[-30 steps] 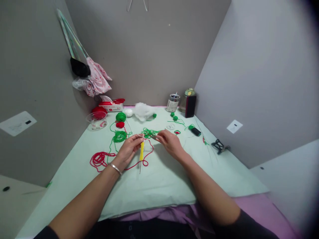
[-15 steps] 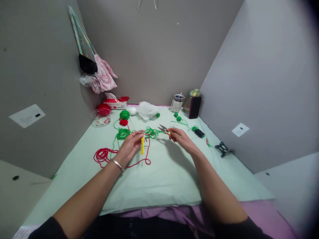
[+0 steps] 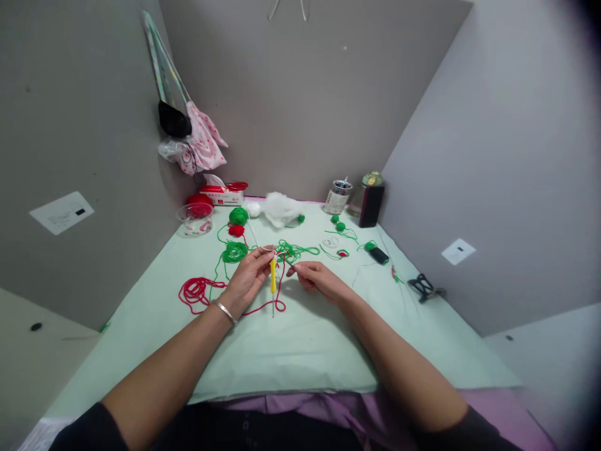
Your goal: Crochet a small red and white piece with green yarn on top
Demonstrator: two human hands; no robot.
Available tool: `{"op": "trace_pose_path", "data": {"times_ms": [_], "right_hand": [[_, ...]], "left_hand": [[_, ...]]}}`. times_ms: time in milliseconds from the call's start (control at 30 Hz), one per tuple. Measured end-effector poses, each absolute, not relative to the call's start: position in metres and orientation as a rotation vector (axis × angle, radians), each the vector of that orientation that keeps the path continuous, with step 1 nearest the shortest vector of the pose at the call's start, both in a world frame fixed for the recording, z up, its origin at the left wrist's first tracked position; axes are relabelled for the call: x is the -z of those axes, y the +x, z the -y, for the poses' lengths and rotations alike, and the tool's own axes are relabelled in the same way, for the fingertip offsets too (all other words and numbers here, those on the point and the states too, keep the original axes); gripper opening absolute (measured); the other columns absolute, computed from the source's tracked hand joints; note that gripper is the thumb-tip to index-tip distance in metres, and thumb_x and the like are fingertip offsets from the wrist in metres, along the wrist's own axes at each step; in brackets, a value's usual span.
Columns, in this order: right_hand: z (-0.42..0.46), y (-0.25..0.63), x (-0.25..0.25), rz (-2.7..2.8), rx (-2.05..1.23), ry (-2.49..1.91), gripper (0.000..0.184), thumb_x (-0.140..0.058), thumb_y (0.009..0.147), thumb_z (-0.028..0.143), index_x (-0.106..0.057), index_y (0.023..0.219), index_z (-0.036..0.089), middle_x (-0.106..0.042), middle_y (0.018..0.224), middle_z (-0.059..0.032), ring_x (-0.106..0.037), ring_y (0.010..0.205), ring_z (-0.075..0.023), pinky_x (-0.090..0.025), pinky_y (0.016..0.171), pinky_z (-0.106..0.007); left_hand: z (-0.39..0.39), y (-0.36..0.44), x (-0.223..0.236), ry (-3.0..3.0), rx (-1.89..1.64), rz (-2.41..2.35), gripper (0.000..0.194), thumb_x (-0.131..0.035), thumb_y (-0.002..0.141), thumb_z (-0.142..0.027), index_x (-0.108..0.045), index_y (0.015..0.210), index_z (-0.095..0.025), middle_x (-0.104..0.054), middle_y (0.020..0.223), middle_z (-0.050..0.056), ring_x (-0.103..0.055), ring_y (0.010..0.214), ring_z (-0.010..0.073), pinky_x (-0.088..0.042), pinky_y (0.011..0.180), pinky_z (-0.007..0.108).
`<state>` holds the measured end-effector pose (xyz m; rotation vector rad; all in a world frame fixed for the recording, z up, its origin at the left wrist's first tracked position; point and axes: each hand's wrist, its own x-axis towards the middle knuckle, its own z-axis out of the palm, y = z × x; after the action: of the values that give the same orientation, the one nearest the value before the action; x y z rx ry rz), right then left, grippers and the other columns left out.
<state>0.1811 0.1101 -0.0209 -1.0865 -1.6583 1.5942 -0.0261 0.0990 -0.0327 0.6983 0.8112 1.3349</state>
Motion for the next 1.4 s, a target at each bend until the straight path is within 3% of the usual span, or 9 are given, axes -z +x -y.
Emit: {"op": "trace_pose_path", "data": {"times_ms": [133,267,600,867,1033,1167,1267,1333,1400], "right_hand": [[-0.109,0.18,0.02,1.614,-1.578,-1.067,0.057,-0.071,0.082,0.073,-0.074,0.091,0.016,-0.033,0.055,0.0097,-0.024,0.054,-0.0098,-0.022,0.055,-0.028],[-0.108,0.18,0.022,1.616,-1.526,-1.054,0.056,-0.073,0.082,0.071,-0.076,0.091,0.016,-0.034,0.058,0.0086,-0.027,0.057,-0.0104,-0.022,0.057,-0.028],[-0.108,0.178,0.024,1.659,-1.445,-1.03,0.055,-0.074,0.082,0.071,-0.077,0.091,0.017,-0.038,0.062,0.0061,-0.032,0.062,-0.0116,-0.024,0.057,-0.028],[-0.107,0.177,0.025,1.684,-1.395,-1.062,0.055,-0.068,0.086,0.071,-0.076,0.092,0.016,-0.032,0.061,0.0077,-0.027,0.058,-0.0105,-0.021,0.055,-0.027],[-0.105,0.175,0.02,1.72,-1.282,-1.129,0.058,-0.057,0.09,0.073,-0.074,0.087,0.017,-0.032,0.06,0.0073,-0.028,0.057,-0.0113,-0.026,0.054,-0.027],[-0.115,0.193,0.013,1.764,-1.059,-1.254,0.06,-0.048,0.095,0.072,-0.074,0.098,0.018,-0.038,0.06,0.0058,-0.035,0.057,-0.0136,-0.033,0.057,-0.028],[-0.121,0.21,0.007,1.824,-0.792,-1.376,0.044,-0.064,0.092,0.061,-0.076,0.094,0.018,-0.055,0.069,-0.0008,-0.05,0.068,-0.0184,-0.042,0.065,-0.031],[-0.117,0.212,0.004,1.847,-0.598,-1.411,0.038,-0.068,0.094,0.05,-0.074,0.115,0.02,-0.067,0.094,-0.009,-0.061,0.087,-0.0255,-0.05,0.078,-0.037],[-0.104,0.202,0.002,1.909,-0.478,-1.366,0.049,-0.073,0.092,0.041,-0.065,0.137,0.023,-0.068,0.119,-0.0146,-0.064,0.106,-0.0305,-0.054,0.09,-0.043]], "left_hand": [[-0.095,-0.022,0.03,0.655,-1.346,-0.763,0.008,-0.073,0.096,-0.015,-0.071,0.103,-0.013,-0.073,0.097,0.003,-0.07,0.083,0.0157,-0.062,0.074,0.031],[-0.093,-0.02,0.026,0.606,-1.355,-0.729,0.014,-0.081,0.084,-0.006,-0.075,0.095,-0.012,-0.073,0.085,0.0,-0.069,0.075,0.0115,-0.058,0.075,0.023],[-0.09,-0.017,0.022,0.585,-1.308,-0.701,0.016,-0.081,0.08,-0.006,-0.074,0.093,-0.013,-0.077,0.087,0.004,-0.074,0.077,0.0149,-0.06,0.082,0.027],[-0.089,-0.017,0.021,0.573,-1.292,-0.699,0.014,-0.08,0.079,-0.004,-0.075,0.089,-0.012,-0.075,0.085,0.004,-0.07,0.074,0.0126,-0.059,0.078,0.024],[-0.088,-0.017,0.018,0.561,-1.284,-0.706,0.014,-0.079,0.081,-0.001,-0.076,0.091,-0.01,-0.074,0.085,0.003,-0.068,0.072,0.0101,-0.057,0.073,0.02],[-0.088,-0.019,0.017,0.543,-1.285,-0.725,0.013,-0.077,0.086,-0.002,-0.074,0.095,-0.01,-0.071,0.085,0.001,-0.067,0.07,0.0092,-0.057,0.069,0.02],[-0.088,-0.019,0.017,0.522,-1.292,-0.741,0.004,-0.073,0.096,-0.012,-0.071,0.1,-0.012,-0.072,0.091,0.001,-0.067,0.072,0.0117,-0.059,0.065,0.025],[-0.087,-0.017,0.015,0.496,-1.309,-0.744,0.004,-0.075,0.093,-0.01,-0.072,0.095,-0.012,-0.072,0.089,0.001,-0.067,0.071,0.0113,-0.059,0.065,0.023],[-0.082,-0.012,0.012,0.472,-1.335,-0.73,0.01,-0.079,0.085,-0.003,-0.074,0.087,-0.012,-0.071,0.084,0.001,-0.066,0.07,0.0094,-0.057,0.067,0.019]]}}
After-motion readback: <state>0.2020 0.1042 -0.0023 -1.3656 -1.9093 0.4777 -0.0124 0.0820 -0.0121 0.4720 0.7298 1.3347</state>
